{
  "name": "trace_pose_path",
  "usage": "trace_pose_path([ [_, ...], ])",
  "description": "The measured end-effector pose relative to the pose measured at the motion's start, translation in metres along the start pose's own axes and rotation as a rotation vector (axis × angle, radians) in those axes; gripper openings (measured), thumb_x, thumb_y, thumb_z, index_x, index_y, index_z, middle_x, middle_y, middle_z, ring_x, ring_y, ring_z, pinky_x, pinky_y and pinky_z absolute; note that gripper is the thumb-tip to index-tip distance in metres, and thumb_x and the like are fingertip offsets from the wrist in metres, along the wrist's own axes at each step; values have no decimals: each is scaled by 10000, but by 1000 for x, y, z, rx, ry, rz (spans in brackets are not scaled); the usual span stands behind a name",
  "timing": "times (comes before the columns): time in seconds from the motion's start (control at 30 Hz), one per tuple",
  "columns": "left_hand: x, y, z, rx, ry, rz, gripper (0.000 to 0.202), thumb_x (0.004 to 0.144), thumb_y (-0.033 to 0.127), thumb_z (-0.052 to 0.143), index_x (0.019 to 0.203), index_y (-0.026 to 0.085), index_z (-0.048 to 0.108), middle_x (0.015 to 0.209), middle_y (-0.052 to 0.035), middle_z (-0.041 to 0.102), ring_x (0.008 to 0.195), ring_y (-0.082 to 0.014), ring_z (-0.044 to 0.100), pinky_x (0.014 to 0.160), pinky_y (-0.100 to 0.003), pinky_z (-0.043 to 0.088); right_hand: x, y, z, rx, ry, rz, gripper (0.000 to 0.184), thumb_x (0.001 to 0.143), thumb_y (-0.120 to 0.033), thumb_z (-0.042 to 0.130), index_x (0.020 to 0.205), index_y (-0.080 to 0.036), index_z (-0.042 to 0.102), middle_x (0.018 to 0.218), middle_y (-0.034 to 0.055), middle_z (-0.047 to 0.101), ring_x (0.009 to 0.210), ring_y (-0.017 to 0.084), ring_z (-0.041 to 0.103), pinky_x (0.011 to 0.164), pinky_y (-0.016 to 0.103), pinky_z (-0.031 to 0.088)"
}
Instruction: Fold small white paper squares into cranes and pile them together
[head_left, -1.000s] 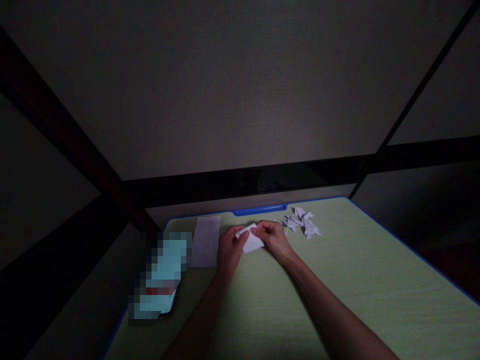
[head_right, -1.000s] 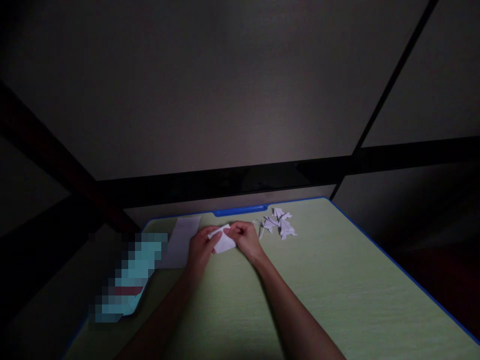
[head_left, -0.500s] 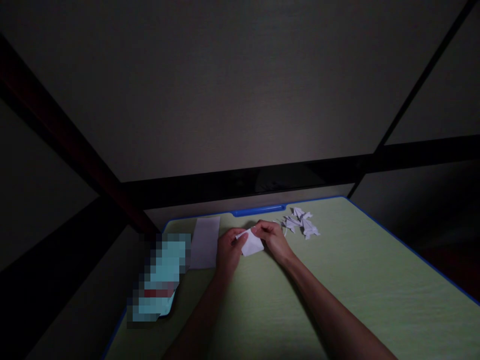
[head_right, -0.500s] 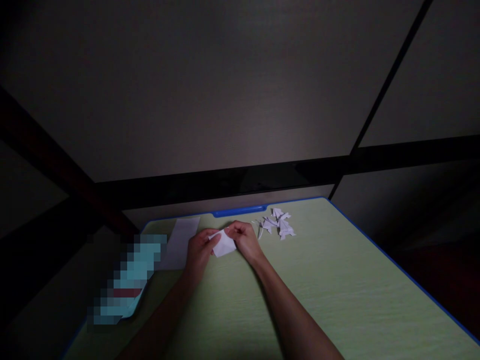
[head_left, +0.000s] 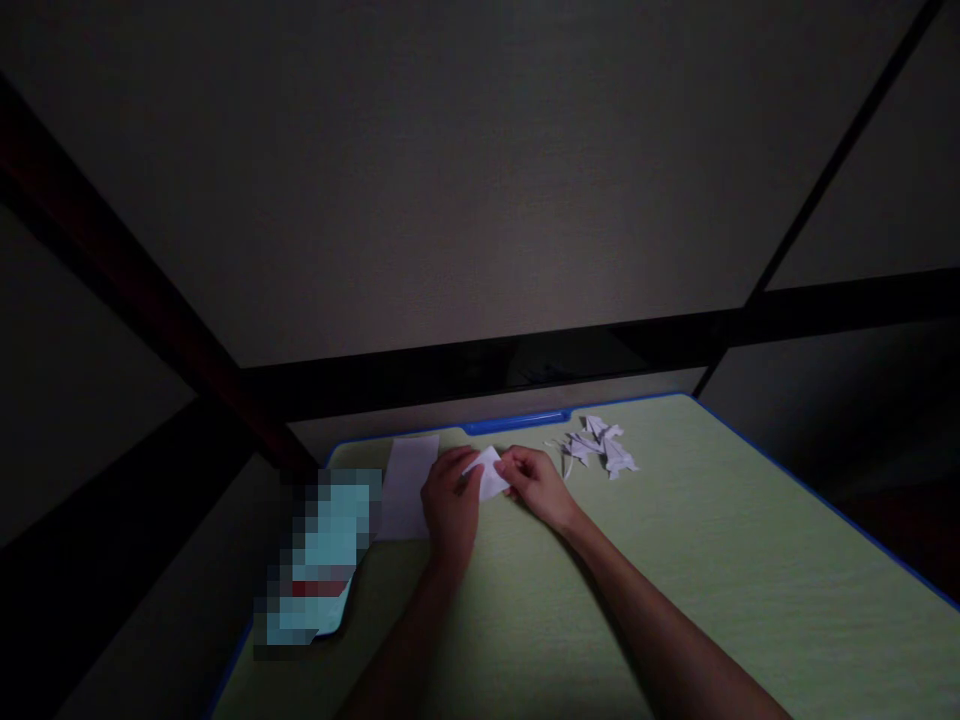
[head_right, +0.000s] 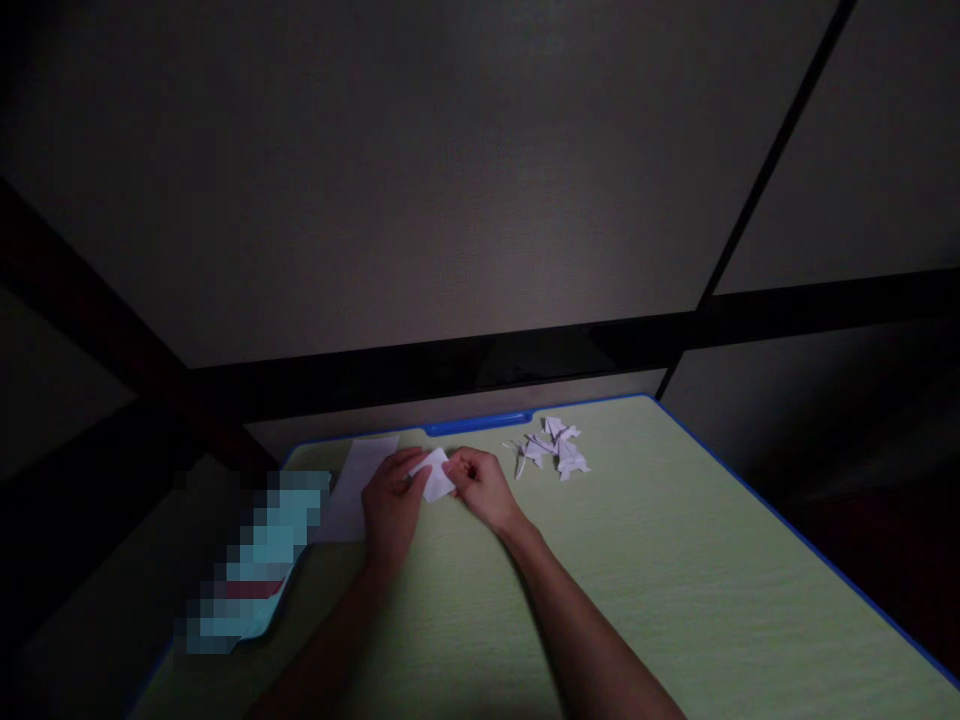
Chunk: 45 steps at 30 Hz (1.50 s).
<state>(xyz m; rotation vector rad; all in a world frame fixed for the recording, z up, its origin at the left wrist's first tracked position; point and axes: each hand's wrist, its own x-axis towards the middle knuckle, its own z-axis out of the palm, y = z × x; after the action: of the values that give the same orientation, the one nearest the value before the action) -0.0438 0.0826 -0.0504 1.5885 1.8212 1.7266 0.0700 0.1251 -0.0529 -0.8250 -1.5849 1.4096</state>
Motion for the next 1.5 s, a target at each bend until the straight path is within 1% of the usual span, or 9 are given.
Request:
trace_pose_path([
  [0.13,0,2,0,130,63,64,69,598,146,592,657,160,626,764,-44,559,771,-181,512,722,-310,424,-1,-2,1,-15,-29,-20,149,678,-249,489,571,-157,443,454,-62,400,389,60,352,383,175,268],
  [0.3,-1,5,0,87,-35,33,40,610,131,580,640,148,602,660,-15,538,654,-144,524,631,-253,429,-2,-4,1,-39,-42,-25,168,717,-263,430,581,-166,419,431,-74,354,372,60,315,360,174,234],
  [0.43,-2,6,1,27,-95,25,47,627,124,564,645,153,596,656,-4,551,647,-129,529,631,-233,420,-3,-4,1,-68,-29,-35,183,734,-261,410,574,-174,390,449,-74,329,393,64,313,372,175,237],
  [0.6,-3,7,1,6,-113,27,52,638,119,554,640,157,589,650,1,553,638,-122,530,614,-218,417,-3,-3,1,-103,-38,-55,163,722,-222,428,570,-171,397,492,-61,354,452,74,340,412,181,242],
  [0.77,-4,7,1,41,-102,111,56,640,110,546,631,150,586,638,-4,546,632,-125,524,611,-230,421,-2,-5,2,-91,-39,-72,194,714,-214,417,528,-167,394,487,-57,351,466,77,328,436,190,244],
  [0.97,-7,5,2,18,-156,191,184,643,67,518,758,171,617,711,-11,539,690,-132,516,638,-239,431,0,-8,1,-5,-8,-55,178,685,-210,398,512,-171,386,476,-61,329,439,73,302,416,192,233],
  [1.17,-8,10,3,-23,-215,228,283,643,69,512,880,182,620,912,-54,502,886,-175,480,790,-308,403,1,-10,1,126,28,-17,136,652,-218,395,523,-182,370,450,-70,332,395,69,300,383,186,236],
  [1.3,-9,10,2,-22,-294,243,283,685,116,492,938,180,603,981,-69,484,942,-191,457,824,-339,381,1,-9,0,217,28,5,135,662,-233,380,537,-187,362,444,-70,347,375,71,315,369,188,258],
  [1.5,-7,10,2,-47,-259,214,253,689,141,512,914,203,611,946,-54,498,917,-181,471,814,-340,390,1,-7,0,305,-1,9,210,688,-317,431,540,-181,371,432,-71,358,366,67,330,372,191,259],
])
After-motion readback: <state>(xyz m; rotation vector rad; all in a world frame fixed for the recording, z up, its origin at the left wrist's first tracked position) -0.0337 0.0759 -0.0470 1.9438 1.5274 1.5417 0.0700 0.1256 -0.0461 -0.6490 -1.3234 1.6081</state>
